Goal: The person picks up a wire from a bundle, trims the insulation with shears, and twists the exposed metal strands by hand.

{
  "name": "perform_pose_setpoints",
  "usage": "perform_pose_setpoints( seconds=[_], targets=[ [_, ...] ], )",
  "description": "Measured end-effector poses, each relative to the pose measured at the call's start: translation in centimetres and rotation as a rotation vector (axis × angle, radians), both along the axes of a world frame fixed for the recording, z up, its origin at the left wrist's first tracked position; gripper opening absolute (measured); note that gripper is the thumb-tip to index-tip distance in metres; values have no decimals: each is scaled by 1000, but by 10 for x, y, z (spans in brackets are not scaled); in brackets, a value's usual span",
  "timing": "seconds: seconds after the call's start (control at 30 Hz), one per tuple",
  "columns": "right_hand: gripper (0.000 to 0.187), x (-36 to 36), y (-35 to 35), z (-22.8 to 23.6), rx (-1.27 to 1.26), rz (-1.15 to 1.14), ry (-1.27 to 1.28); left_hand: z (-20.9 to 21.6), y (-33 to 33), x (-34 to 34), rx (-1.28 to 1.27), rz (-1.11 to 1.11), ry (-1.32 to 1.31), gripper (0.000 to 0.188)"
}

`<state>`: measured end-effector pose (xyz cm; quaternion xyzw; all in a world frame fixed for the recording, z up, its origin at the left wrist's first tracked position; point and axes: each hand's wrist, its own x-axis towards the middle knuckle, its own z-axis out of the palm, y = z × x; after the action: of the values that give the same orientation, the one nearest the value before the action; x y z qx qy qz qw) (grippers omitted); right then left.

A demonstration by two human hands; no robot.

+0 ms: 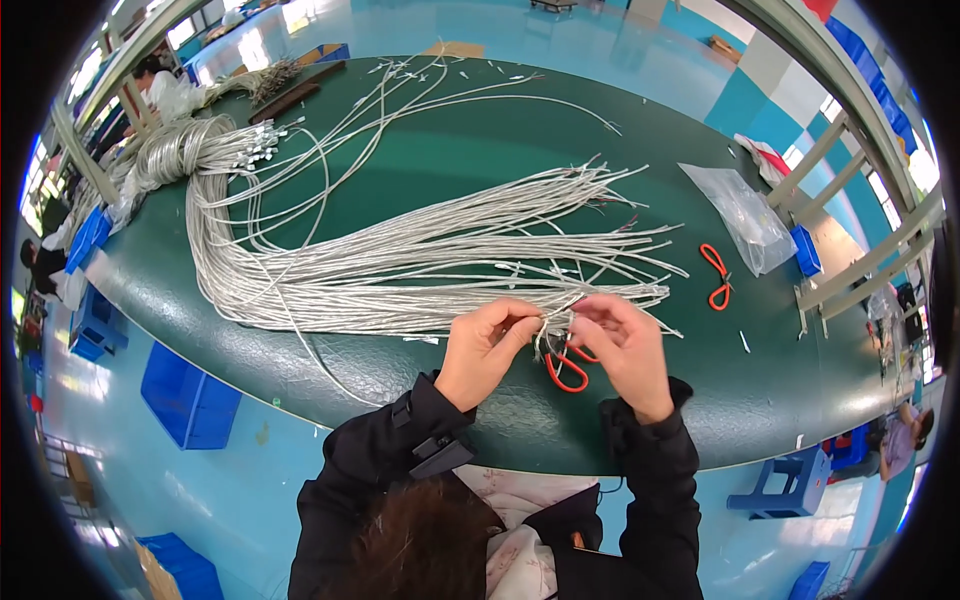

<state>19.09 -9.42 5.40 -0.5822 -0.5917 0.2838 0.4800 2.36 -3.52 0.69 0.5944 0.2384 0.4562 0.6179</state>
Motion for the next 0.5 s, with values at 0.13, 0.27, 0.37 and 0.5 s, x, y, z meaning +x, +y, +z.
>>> perform_pose_setpoints(
  seconds=[0.13, 0.27, 0.37, 0.5],
  targets=[
    [15, -13, 5, -2, -76, 52, 460, 2, 0, 2, 142, 97, 109, 10],
    [13, -17, 6, -4, -147, 39, 561, 4, -1, 2, 288, 205, 180, 10],
    [12, -20, 7, -10, -140, 21, 631, 7, -3, 2, 386, 283, 228, 11],
    [12, -22, 6, -13, -142, 13, 707, 6, -3, 2, 467, 330, 234, 12]
  ],
)
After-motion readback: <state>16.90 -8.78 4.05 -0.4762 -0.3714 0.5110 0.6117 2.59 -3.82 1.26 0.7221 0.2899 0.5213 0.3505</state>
